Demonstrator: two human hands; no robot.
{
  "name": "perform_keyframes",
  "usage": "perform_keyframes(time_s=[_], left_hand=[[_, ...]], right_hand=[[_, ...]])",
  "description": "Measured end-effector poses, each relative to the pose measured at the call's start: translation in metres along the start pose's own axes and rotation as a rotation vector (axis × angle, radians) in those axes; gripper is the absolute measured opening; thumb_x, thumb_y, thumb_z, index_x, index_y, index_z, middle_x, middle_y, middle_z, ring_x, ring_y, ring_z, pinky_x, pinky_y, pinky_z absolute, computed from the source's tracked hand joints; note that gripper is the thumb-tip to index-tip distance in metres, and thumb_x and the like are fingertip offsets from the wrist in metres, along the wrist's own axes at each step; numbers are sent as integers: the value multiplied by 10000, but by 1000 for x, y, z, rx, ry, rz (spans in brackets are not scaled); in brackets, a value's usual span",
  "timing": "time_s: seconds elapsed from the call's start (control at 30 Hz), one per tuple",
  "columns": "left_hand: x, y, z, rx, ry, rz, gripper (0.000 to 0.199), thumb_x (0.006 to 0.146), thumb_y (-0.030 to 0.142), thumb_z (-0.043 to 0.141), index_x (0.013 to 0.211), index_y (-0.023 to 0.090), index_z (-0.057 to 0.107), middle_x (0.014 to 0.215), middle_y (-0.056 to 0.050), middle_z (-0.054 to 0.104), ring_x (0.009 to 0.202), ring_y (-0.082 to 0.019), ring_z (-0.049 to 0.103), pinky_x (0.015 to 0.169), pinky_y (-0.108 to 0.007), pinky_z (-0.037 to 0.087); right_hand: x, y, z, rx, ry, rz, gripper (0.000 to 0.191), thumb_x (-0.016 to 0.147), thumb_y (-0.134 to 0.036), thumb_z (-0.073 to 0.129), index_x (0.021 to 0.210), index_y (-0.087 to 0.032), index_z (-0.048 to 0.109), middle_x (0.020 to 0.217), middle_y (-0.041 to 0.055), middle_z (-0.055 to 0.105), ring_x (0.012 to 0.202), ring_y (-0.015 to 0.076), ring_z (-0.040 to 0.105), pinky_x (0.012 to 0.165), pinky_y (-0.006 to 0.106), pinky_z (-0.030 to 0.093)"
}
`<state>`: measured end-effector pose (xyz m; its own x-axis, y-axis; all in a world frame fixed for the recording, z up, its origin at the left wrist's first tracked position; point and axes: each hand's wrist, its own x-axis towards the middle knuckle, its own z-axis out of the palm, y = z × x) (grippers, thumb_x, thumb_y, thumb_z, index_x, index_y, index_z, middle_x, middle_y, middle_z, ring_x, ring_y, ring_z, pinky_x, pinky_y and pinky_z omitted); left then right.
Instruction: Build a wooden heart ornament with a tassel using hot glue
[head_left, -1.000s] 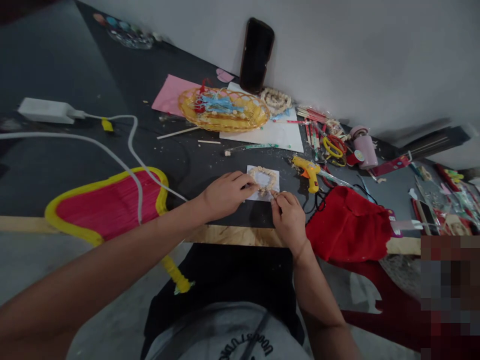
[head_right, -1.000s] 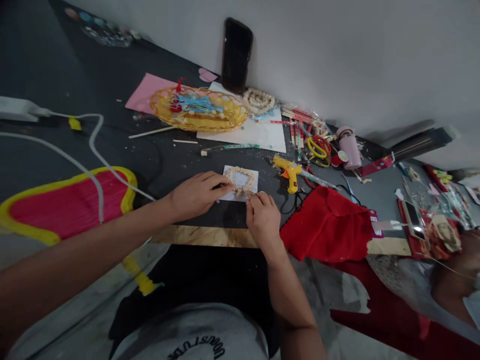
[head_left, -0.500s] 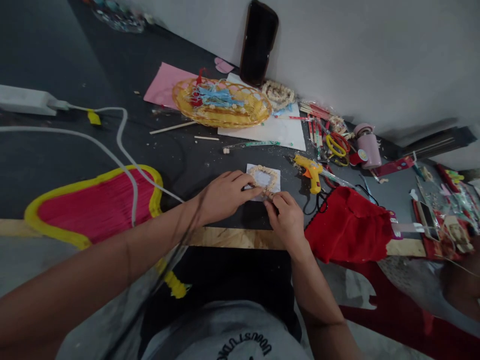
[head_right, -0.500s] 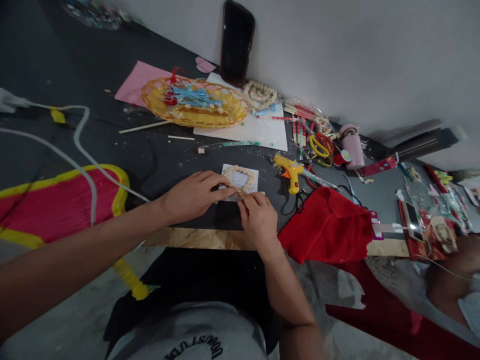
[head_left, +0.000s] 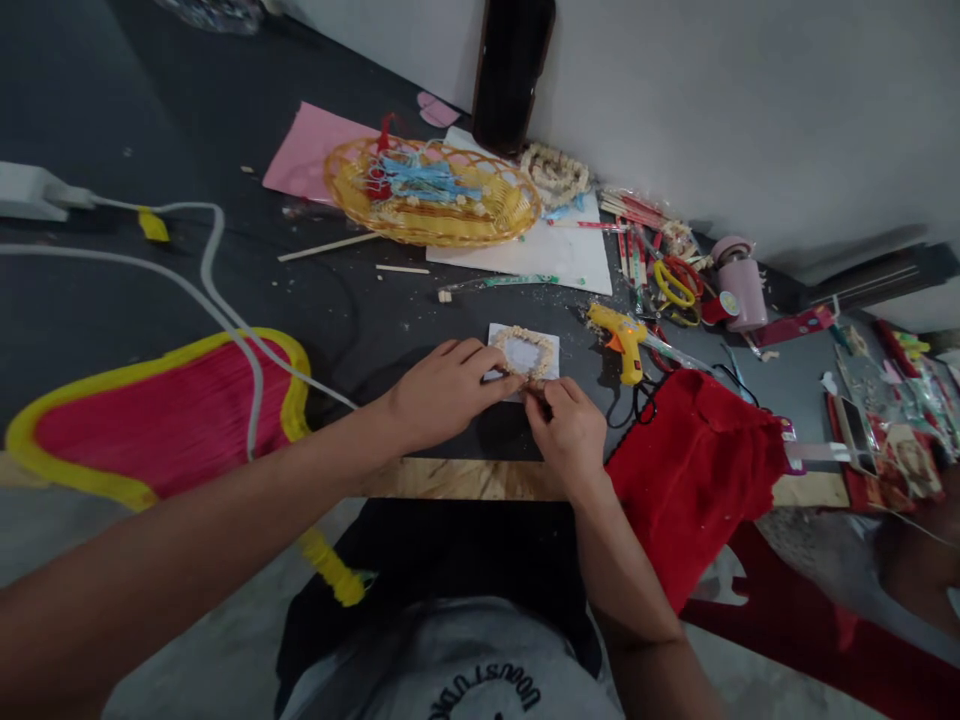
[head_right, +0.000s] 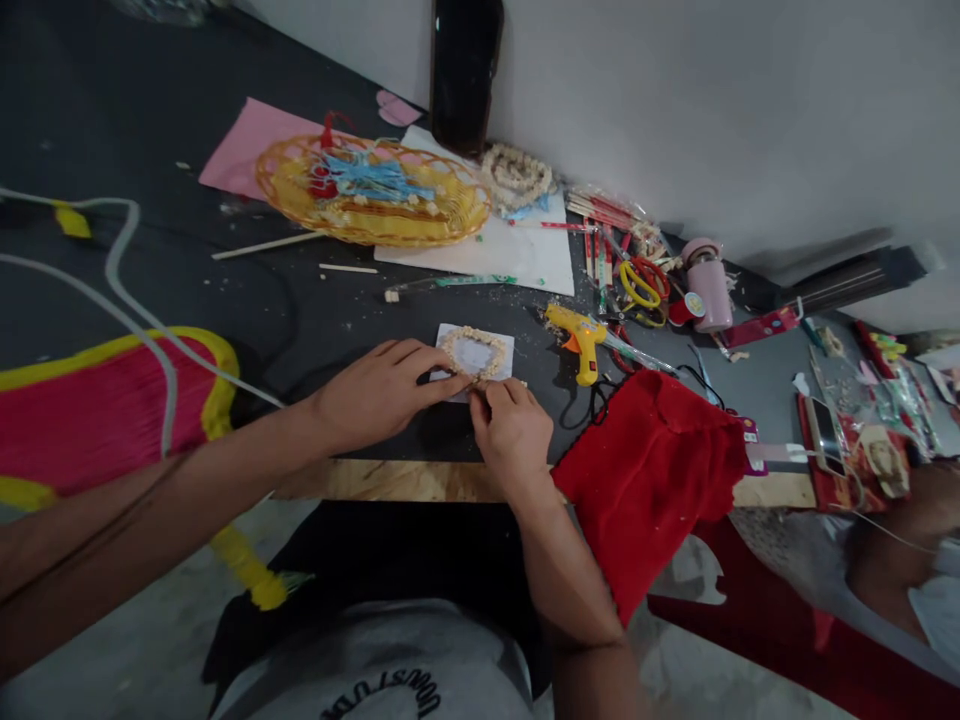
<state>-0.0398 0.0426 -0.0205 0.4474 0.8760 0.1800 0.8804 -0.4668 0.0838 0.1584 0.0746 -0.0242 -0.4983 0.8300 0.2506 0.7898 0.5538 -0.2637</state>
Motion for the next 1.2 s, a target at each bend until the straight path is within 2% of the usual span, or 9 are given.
perform_keyframes(time_s=[0.53, 0.83, 0.97, 1.2], left_hand=[[1, 1, 4, 52, 35, 23, 445, 899, 108, 544, 1298, 293, 613, 1107, -89, 637, 937, -249, 577, 766, -375, 462], [-1, -5, 10, 49, 15, 31, 452, 907, 114, 511, 1291, 328, 617, 1118, -80, 621, 951, -235, 568, 794, -366, 440], [-1, -6, 13, 5, 52, 40, 453, 892, 97, 506, 1265, 320, 635, 1109, -84, 614, 956, -238, 562, 781, -358, 422], [0, -6, 12, -56, 39, 14, 509, 851, 40, 473, 1283, 268, 615, 1158, -91, 610, 999, -248, 565, 826, -367, 428]], right_hand=[[-2, 6, -2, 181, 24, 44, 106, 927, -237, 566, 865, -202, 644, 913, 57, 700, 832, 157, 677, 756, 258, 532], [-2, 4, -2, 75, 40, 24, 90, 930, -232, 574, 910, -211, 659, 923, 42, 692, 837, 164, 663, 697, 244, 485], [-2, 4, -1, 58, 34, 36, 82, 928, -233, 581, 911, -206, 657, 909, 43, 695, 835, 174, 660, 695, 254, 479], [-3, 5, -1, 95, 19, 14, 142, 955, -234, 543, 920, -199, 675, 909, 55, 704, 864, 181, 660, 762, 270, 502]])
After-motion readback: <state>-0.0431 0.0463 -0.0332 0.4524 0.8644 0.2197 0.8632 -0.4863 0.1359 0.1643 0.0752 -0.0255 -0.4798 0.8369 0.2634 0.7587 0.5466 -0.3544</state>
